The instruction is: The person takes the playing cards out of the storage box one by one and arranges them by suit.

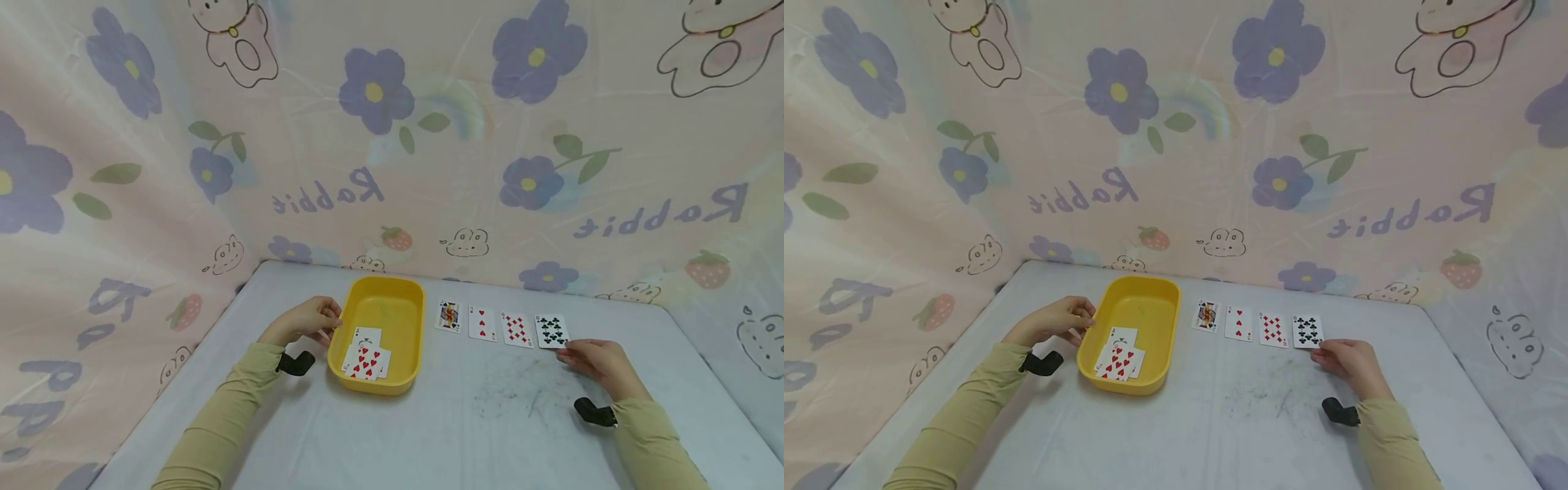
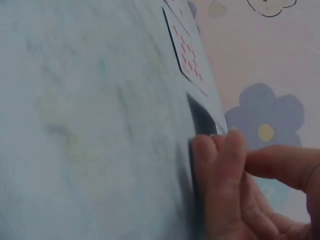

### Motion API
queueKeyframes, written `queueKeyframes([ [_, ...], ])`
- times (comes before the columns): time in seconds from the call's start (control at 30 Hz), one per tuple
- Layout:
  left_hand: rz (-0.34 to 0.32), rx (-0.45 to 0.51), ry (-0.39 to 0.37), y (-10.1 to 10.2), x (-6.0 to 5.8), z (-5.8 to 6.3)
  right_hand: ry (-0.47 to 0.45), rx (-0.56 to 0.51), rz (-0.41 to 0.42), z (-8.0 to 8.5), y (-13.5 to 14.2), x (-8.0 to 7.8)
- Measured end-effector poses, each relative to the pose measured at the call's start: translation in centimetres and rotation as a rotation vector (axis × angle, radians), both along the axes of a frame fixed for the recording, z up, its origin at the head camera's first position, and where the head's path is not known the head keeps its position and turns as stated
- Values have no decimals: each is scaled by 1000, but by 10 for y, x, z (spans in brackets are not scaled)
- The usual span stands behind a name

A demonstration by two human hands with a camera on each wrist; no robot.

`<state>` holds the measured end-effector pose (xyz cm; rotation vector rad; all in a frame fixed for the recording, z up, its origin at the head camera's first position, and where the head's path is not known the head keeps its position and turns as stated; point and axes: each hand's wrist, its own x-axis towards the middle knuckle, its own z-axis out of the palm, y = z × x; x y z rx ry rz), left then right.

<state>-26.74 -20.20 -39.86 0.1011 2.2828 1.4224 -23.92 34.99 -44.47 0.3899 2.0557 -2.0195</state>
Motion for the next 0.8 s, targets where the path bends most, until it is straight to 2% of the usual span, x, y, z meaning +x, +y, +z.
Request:
queueKeyframes([
  [0.1, -3, 3, 2, 0, 0, 1, -32, -10, -10, -1, 3, -1],
  [0.47, 5, -4, 0, 1, 0, 0, -91, 71, 4, -1, 5, -9],
  [0.8, 9, -11, 1, 1, 0, -1, -67, 111, 10, -3, 4, -5],
])
